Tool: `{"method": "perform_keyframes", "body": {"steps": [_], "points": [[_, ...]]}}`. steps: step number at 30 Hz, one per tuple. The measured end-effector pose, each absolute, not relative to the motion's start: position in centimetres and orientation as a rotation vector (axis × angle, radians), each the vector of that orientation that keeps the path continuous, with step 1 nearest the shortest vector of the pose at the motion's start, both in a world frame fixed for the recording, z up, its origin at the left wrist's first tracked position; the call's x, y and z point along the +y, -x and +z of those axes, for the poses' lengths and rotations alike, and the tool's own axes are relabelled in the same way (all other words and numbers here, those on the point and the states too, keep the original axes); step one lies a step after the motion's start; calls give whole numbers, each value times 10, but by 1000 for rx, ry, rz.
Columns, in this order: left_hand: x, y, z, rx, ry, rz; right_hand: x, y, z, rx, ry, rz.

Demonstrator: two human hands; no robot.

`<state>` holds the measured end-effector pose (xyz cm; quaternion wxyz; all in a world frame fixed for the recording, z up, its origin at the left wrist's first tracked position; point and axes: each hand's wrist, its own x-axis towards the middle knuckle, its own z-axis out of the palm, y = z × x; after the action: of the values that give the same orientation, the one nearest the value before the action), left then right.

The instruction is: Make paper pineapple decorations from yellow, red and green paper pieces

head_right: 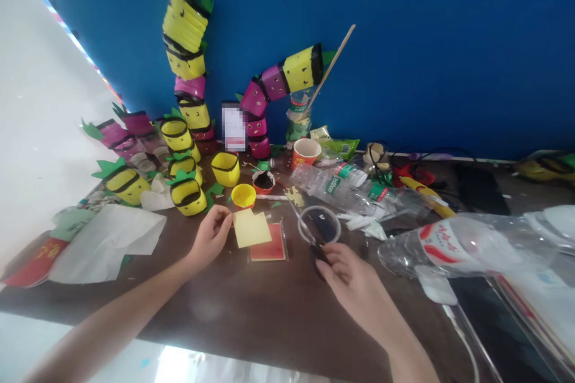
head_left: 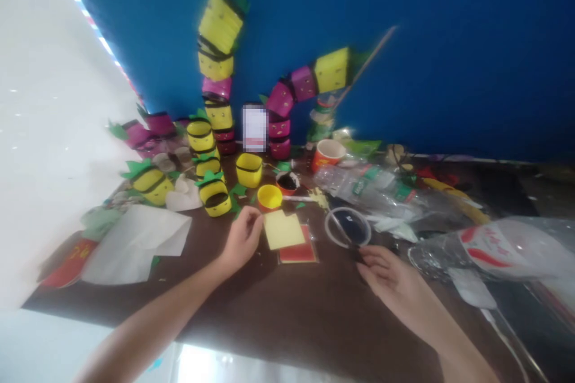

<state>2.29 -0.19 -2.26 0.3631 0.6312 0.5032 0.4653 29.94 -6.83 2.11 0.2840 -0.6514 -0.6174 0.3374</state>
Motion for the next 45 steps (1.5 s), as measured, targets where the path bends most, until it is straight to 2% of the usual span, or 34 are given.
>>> {"method": "perform_keyframes", "body": {"steps": [5,12,32,45], "points": [[-2,-23,-20,1283,-1610,1236,-26,-270,23,-1628,1413,1470],[-1,-23,-19,1257,-1600,1198,-17,-267,14,-1626,1272,1750],[-3,-26,-22,1241,-1580,1177,-24,-264,4,-1643,1316,1718],[-4,-26,-20,1244,-1568,1180,-25,-259,19,-1717,1419,1681]]}}
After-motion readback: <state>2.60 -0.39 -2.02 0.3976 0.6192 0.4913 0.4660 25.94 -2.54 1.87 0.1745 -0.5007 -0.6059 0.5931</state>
